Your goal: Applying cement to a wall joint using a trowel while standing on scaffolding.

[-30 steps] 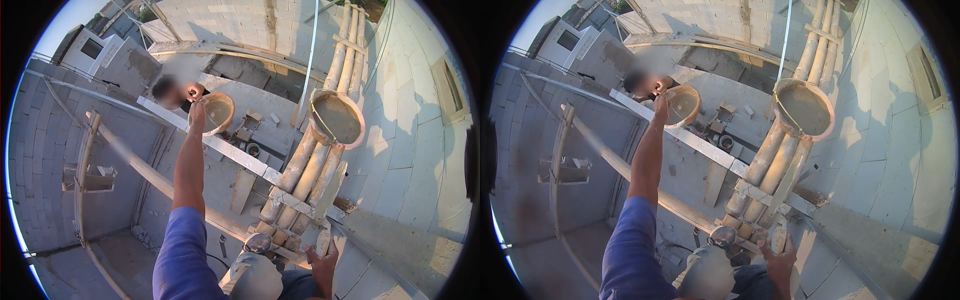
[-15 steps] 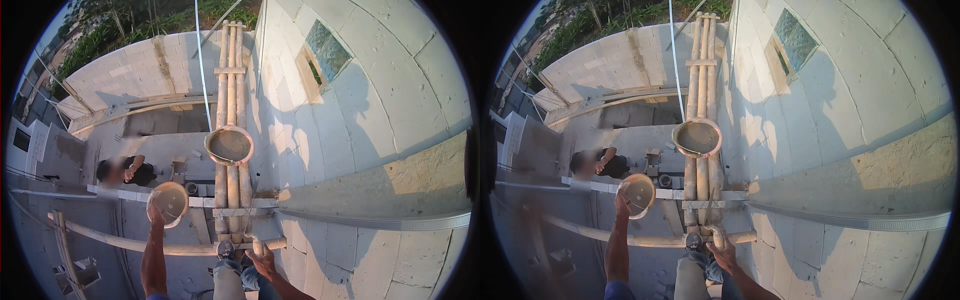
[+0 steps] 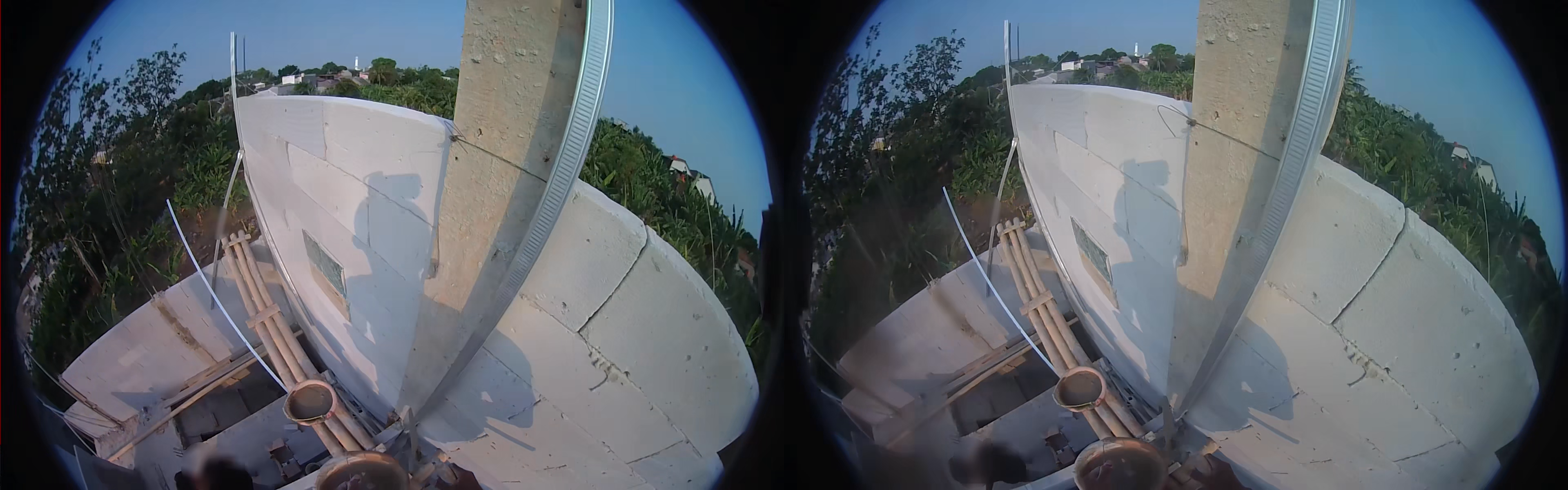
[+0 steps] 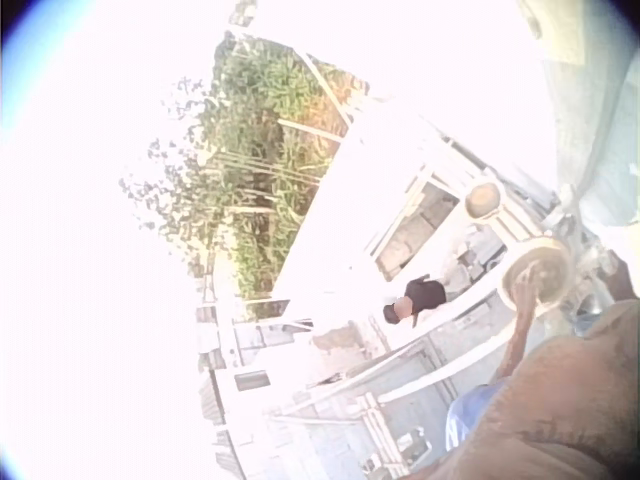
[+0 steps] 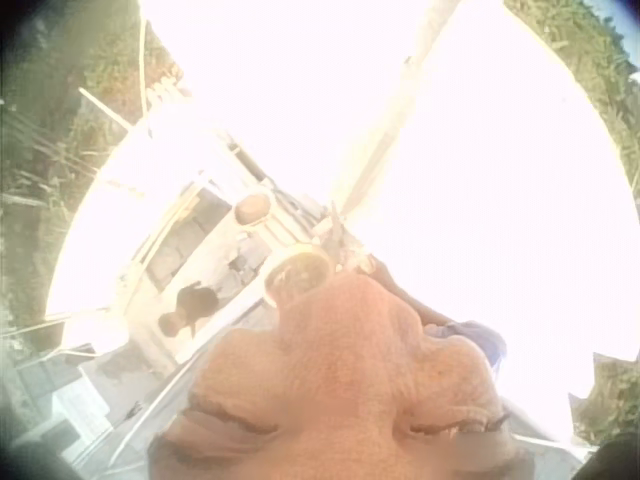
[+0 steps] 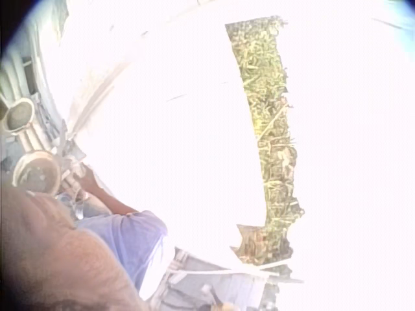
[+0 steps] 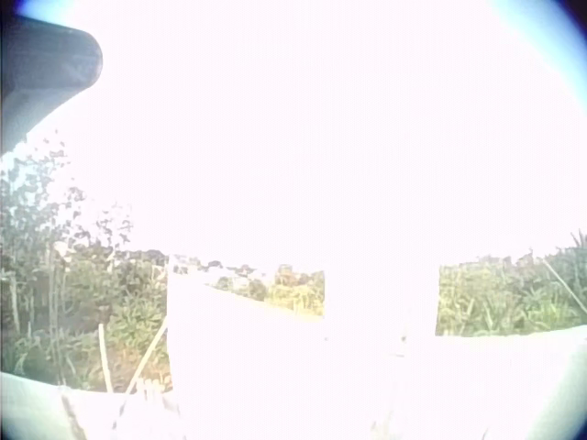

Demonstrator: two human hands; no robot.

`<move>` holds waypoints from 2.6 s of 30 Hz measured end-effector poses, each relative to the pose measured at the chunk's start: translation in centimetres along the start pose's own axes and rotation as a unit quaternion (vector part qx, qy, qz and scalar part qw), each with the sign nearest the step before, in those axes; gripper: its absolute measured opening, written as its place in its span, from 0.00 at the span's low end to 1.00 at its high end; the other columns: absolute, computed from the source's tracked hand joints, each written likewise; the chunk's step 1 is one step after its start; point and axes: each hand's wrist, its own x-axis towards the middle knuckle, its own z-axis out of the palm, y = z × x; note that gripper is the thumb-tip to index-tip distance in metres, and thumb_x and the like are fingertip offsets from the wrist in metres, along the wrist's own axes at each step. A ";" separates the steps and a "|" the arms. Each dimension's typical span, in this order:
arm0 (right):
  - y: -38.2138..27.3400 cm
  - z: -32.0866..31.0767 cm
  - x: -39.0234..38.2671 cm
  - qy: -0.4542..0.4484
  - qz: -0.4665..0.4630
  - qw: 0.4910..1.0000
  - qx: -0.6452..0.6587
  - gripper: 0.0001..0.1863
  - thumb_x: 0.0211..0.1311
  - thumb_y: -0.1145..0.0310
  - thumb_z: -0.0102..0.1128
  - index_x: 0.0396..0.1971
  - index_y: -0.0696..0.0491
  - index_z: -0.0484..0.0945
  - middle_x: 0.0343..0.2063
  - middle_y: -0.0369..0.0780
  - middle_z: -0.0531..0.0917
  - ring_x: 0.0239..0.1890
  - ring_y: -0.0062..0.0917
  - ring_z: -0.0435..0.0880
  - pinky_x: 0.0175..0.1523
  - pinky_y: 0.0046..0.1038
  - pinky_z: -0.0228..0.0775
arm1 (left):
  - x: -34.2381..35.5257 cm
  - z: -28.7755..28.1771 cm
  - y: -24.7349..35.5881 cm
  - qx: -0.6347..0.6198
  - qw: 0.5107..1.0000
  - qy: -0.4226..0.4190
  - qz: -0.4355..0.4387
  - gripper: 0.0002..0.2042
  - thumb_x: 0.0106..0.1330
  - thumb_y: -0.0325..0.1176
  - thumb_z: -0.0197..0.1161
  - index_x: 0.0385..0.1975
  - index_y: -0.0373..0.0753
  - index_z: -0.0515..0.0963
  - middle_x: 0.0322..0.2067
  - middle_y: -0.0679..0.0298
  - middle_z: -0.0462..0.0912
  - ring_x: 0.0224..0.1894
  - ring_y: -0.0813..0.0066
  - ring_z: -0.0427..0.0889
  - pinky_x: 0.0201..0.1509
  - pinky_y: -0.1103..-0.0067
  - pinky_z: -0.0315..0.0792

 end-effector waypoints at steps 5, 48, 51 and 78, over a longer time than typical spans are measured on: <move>-8.8 -9.3 -5.9 0.047 -0.112 0.992 -0.016 0.29 0.50 0.49 0.68 0.40 0.59 0.73 0.30 0.46 0.82 0.33 0.31 0.82 0.42 0.31 0.73 | -5.9 -0.1 17.3 -0.075 0.984 -0.138 -0.080 0.09 0.61 0.39 0.61 0.34 0.41 0.78 0.23 0.69 0.72 0.22 0.81 0.68 0.27 0.81 0.64; -56.4 -55.9 -15.4 0.310 -0.352 0.883 0.026 0.17 0.66 0.69 0.51 0.46 0.68 0.69 0.29 0.42 0.76 0.29 0.15 0.80 0.41 0.10 0.80 | 0.4 14.6 86.2 -0.045 0.827 -0.411 0.382 0.11 0.64 0.36 0.59 0.44 0.40 0.76 0.34 0.56 0.82 0.23 0.72 0.80 0.17 0.79 0.72; -55.2 -56.7 -13.6 0.297 -0.369 0.877 0.078 0.17 0.67 0.68 0.48 0.47 0.68 0.69 0.27 0.42 0.75 0.30 0.16 0.80 0.40 0.11 0.81 | 0.6 15.6 86.4 -0.037 0.832 -0.404 0.379 0.10 0.64 0.35 0.59 0.43 0.40 0.77 0.34 0.56 0.82 0.22 0.73 0.80 0.15 0.81 0.72; -55.8 -58.2 -18.2 0.358 -0.287 0.886 0.058 0.14 0.68 0.68 0.48 0.45 0.62 0.70 0.53 0.45 0.70 0.45 0.26 0.72 0.53 0.20 0.73 | -2.0 14.9 84.8 -0.039 0.809 -0.454 0.371 0.10 0.64 0.35 0.59 0.42 0.39 0.77 0.32 0.57 0.82 0.20 0.74 0.78 0.14 0.82 0.70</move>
